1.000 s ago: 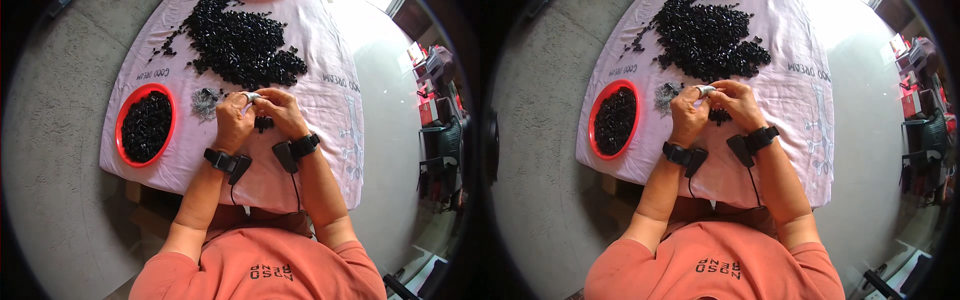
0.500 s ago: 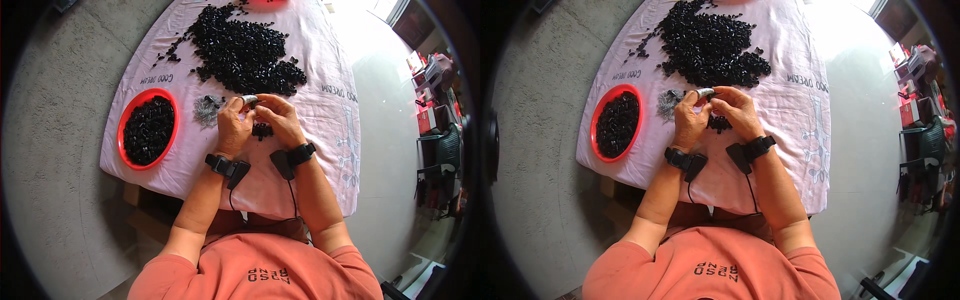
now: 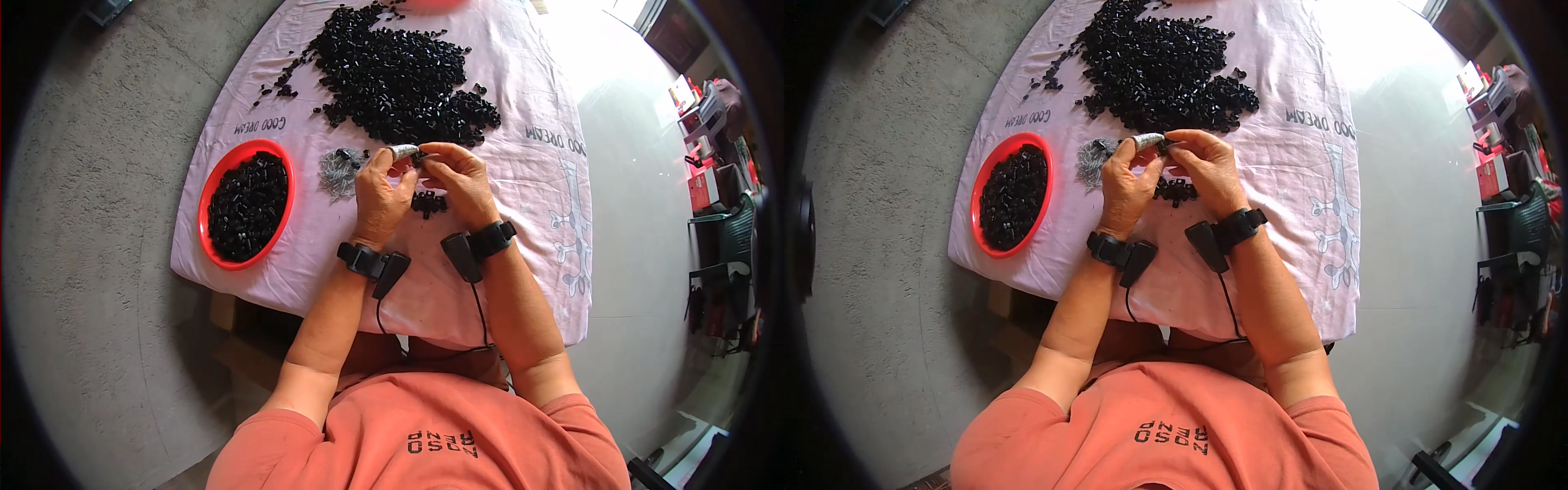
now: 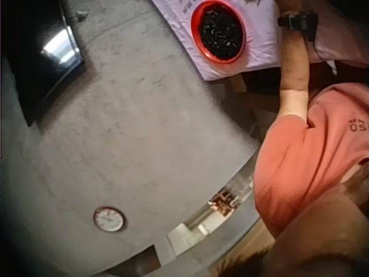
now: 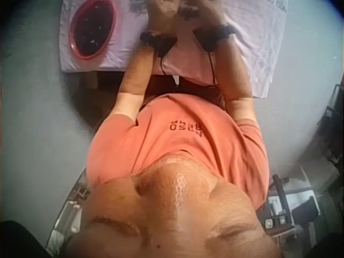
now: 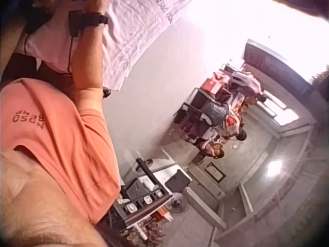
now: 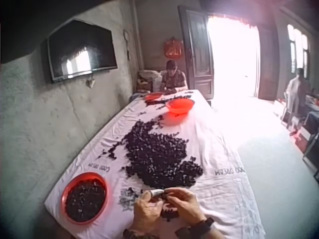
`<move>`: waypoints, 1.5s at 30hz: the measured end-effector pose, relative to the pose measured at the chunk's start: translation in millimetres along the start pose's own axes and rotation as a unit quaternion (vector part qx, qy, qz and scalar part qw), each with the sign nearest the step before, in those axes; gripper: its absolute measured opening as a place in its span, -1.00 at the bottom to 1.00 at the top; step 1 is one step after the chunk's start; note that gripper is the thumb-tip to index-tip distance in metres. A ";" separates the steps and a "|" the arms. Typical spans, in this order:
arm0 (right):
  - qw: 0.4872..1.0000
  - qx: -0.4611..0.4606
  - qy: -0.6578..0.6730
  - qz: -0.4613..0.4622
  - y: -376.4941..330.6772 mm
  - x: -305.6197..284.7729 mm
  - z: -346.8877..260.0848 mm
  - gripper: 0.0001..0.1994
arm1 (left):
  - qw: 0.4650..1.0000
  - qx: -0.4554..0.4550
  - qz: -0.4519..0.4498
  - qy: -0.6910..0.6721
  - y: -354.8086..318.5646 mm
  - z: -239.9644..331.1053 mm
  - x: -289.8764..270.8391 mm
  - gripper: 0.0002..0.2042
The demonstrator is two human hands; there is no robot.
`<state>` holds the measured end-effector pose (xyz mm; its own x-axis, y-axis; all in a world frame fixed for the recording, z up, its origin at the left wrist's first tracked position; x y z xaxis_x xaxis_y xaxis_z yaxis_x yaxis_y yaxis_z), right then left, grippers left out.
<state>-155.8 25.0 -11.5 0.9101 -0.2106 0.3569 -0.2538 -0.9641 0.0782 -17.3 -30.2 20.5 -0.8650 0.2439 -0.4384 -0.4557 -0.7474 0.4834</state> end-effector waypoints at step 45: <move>0.994 0.006 0.038 -0.103 -1.9 -0.9 -5.1 -0.73 | 0.996 0.052 -0.022 0.071 -12.4 19.8 6.9 -0.75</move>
<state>-157.7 27.8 -7.3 0.9152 0.0037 0.4029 -0.0605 -0.9874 0.1464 -21.7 -7.1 26.4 -0.8090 0.1793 -0.5598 -0.5175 -0.6689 0.5336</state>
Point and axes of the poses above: each hand's wrist, its own y-axis towards the middle knuckle, its own x-axis out of the palm, z = x × y, the point moved 4 cm from there along y, towards the middle knuckle, and after that the axes turned 4 degrees about -z, right-handed, at the moved point
